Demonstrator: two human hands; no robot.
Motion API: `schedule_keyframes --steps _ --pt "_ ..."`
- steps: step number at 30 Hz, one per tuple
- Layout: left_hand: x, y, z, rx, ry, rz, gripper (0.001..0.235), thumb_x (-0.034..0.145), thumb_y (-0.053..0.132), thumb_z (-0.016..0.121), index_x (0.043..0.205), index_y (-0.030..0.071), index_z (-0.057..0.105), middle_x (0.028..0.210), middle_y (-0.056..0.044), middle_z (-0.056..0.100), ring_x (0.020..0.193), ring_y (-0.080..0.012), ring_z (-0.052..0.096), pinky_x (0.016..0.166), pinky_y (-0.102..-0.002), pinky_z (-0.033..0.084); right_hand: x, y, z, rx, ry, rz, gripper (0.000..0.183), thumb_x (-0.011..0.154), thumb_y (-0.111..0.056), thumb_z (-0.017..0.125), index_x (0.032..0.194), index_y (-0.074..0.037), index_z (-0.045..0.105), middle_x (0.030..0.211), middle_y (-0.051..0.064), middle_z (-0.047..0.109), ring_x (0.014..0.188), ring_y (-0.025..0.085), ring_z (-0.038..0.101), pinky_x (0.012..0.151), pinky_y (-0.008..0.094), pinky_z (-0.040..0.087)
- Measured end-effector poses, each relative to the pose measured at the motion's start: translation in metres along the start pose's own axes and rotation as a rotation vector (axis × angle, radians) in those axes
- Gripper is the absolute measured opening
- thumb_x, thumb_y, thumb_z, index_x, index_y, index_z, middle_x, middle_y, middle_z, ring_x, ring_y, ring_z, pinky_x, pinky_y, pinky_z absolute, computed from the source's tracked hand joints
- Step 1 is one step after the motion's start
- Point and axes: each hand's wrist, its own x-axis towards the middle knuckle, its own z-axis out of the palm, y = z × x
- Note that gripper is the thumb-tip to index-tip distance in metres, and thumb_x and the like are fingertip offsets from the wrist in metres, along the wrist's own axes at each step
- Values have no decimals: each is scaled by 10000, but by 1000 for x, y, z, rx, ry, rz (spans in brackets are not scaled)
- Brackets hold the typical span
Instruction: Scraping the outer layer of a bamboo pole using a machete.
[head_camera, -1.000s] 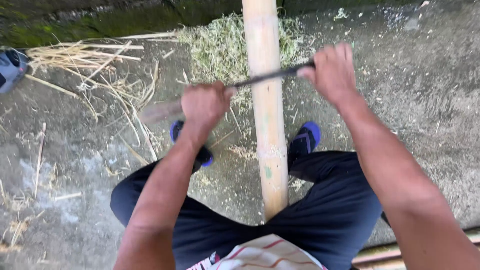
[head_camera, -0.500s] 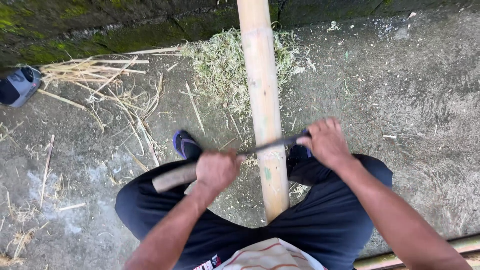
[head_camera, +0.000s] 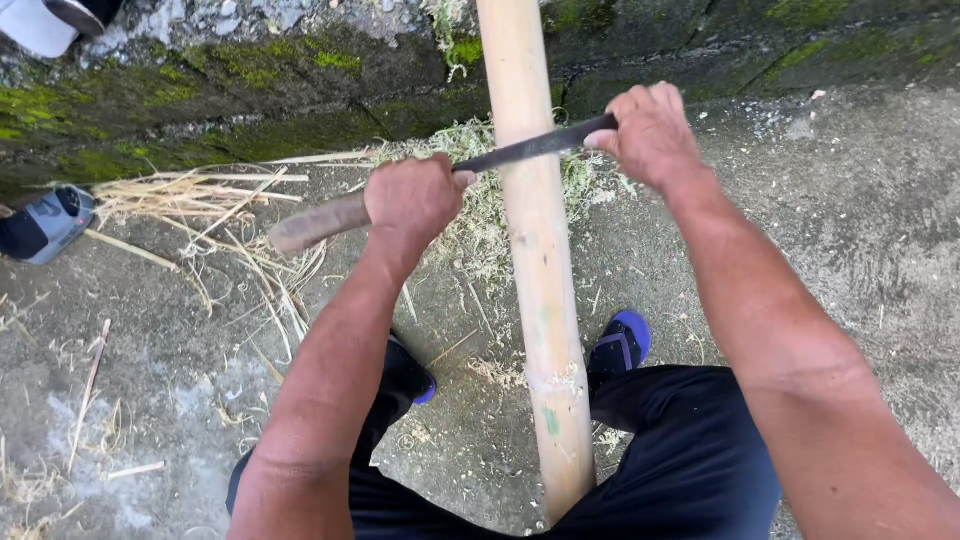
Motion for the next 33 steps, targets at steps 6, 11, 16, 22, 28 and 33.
schedule_keyframes --steps 6,11,16,22,28,33 --pt "-44 0 30 -5 -92 63 557 1073 579 304 1031 144 650 541 57 418 404 -73 430 328 -314 394 -53 9 43 -39 -97 -21 563 911 -641 533 1025 -115 695 1014 50 572 996 226 452 957 383 424" --pt "-35 0 25 -6 -26 59 547 1077 569 315 983 152 656 524 48 414 399 -78 402 331 -317 373 -37 4 36 -6 24 -35 534 875 -624 542 1021 -135 698 997 47 574 982 236 441 936 383 403" --pt "-33 -1 23 -25 -52 64 516 1070 555 324 982 168 654 521 54 413 405 -72 406 344 -320 386 -41 9 45 -2 15 -12 520 849 -632 557 982 -152 710 1002 35 578 991 223 445 949 367 401" --pt "-32 0 21 -5 -41 53 527 1049 594 351 980 165 649 511 55 388 409 -86 392 352 -325 389 -43 15 54 27 90 -38 538 833 -645 530 966 -152 700 987 32 578 984 227 446 948 402 398" --pt "-36 -5 33 50 8 71 563 1087 594 331 927 172 669 518 66 378 422 -78 378 368 -309 370 -48 -3 40 38 -24 31 556 813 -649 521 1005 -161 706 963 29 561 958 220 436 920 384 393" --pt "-27 -10 51 -8 2 47 567 1038 616 315 934 174 654 497 47 368 373 -71 363 293 -315 369 -44 -4 24 -27 -3 -30 589 864 -668 507 1030 -140 707 967 22 561 944 223 435 921 367 386"
